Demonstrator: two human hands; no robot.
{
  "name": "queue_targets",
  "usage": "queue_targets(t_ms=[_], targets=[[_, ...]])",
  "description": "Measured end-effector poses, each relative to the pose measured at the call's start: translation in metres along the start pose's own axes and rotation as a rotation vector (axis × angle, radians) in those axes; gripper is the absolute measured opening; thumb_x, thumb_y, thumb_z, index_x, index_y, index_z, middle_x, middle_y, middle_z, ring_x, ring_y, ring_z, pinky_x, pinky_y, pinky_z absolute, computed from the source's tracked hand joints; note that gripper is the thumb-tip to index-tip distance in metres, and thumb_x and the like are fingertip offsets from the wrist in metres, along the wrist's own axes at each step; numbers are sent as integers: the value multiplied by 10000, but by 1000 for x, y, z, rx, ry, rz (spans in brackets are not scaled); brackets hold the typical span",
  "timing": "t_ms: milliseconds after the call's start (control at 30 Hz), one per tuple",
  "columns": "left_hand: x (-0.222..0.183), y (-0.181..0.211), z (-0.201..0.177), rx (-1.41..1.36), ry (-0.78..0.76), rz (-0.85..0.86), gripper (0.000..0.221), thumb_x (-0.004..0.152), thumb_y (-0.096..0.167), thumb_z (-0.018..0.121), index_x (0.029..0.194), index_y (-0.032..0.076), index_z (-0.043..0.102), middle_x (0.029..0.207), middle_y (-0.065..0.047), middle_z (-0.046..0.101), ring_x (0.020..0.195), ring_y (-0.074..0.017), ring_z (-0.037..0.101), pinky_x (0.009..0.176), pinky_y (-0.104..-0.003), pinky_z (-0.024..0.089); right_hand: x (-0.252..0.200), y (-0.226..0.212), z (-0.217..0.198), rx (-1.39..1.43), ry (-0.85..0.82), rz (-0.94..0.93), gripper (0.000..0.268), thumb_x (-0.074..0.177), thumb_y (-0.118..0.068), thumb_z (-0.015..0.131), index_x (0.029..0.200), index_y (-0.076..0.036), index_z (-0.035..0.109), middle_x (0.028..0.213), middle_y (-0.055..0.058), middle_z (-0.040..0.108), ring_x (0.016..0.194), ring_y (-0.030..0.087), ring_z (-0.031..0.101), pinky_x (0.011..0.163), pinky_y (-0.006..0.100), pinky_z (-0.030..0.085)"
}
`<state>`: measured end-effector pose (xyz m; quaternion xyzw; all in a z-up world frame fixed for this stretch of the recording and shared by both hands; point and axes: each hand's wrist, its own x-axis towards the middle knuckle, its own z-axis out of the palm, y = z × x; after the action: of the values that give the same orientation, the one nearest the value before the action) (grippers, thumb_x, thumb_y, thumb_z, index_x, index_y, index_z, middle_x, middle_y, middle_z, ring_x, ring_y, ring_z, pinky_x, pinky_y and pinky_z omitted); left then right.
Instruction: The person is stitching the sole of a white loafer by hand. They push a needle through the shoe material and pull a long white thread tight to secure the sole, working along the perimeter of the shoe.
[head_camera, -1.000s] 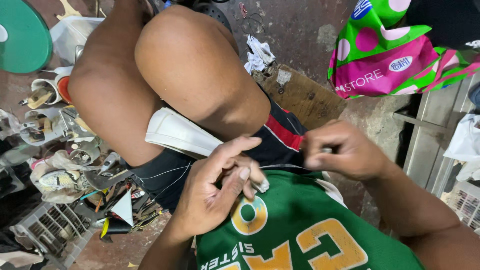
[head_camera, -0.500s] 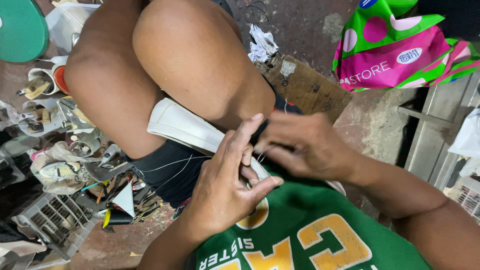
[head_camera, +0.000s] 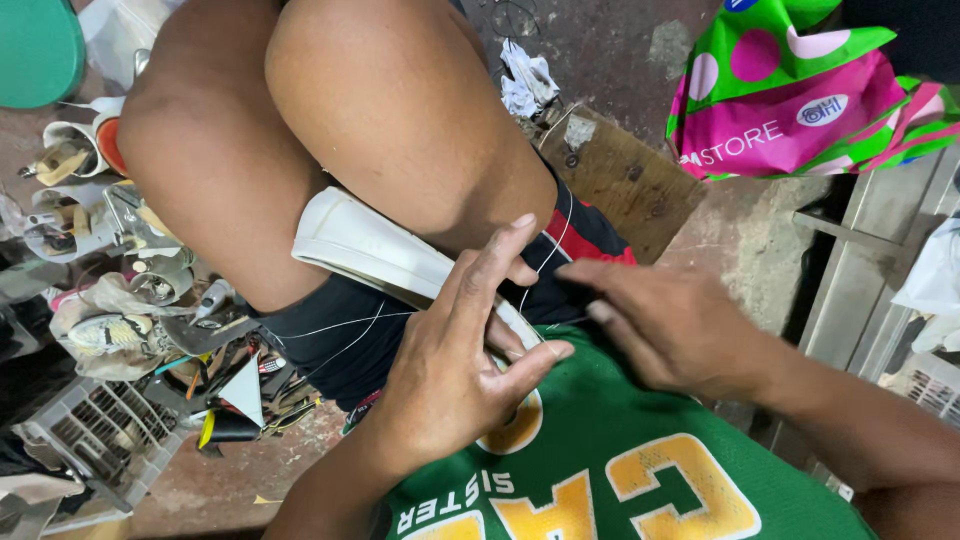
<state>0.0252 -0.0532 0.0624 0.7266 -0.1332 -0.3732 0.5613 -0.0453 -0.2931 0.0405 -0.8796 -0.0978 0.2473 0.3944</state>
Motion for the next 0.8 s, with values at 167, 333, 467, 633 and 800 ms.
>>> queue_targets(t_ms=[167, 333, 467, 633, 800], targets=[[-12, -8, 0, 120, 167, 273, 549, 886, 6, 763, 1385, 59, 540, 1316, -176, 566, 911, -181, 729, 777, -286, 617, 6, -6, 25, 582, -2, 64, 336, 1066, -166, 501, 1375, -40, 544, 938, 69, 662, 783, 172, 669, 718, 316, 558], [-40, -31, -23, 523, 554, 202, 200, 888, -72, 688, 1084, -62, 649, 1080, -197, 671, 1003, -324, 713, 855, -374, 602, 1, -3, 18, 1253, 103, 263, 422, 1034, -252, 556, 1371, -2, 514, 898, 18, 534, 768, 91, 494, 708, 228, 429], [-60, -72, -22, 561, 434, 108, 198, 862, 45, 825, 864, 22, 628, 803, -87, 640, 707, -220, 602, 629, -340, 474, 5, -16, 30, 980, -29, 260, 567, 897, -186, 746, 1373, -7, 495, 823, -52, 445, 726, 46, 429, 679, 207, 386], [-93, -129, -23, 184, 671, -5, 572, 833, 60, 859, 605, 86, 335, 589, 11, 349, 545, -105, 283, 520, -285, 229, 24, -31, 53, 841, -63, 448, 602, 766, -110, 860, 1283, -31, 564, 722, -89, 382, 625, 3, 349, 573, 181, 300], [-116, -173, -89, -56, 1041, -61, 591, 1051, 18, 800, 698, 147, 344, 622, 71, 373, 585, -35, 268, 579, -213, 216, 31, -27, 58, 1036, -51, 385, 478, 834, -67, 805, 1240, -26, 557, 719, -95, 450, 598, -19, 335, 552, 158, 262]])
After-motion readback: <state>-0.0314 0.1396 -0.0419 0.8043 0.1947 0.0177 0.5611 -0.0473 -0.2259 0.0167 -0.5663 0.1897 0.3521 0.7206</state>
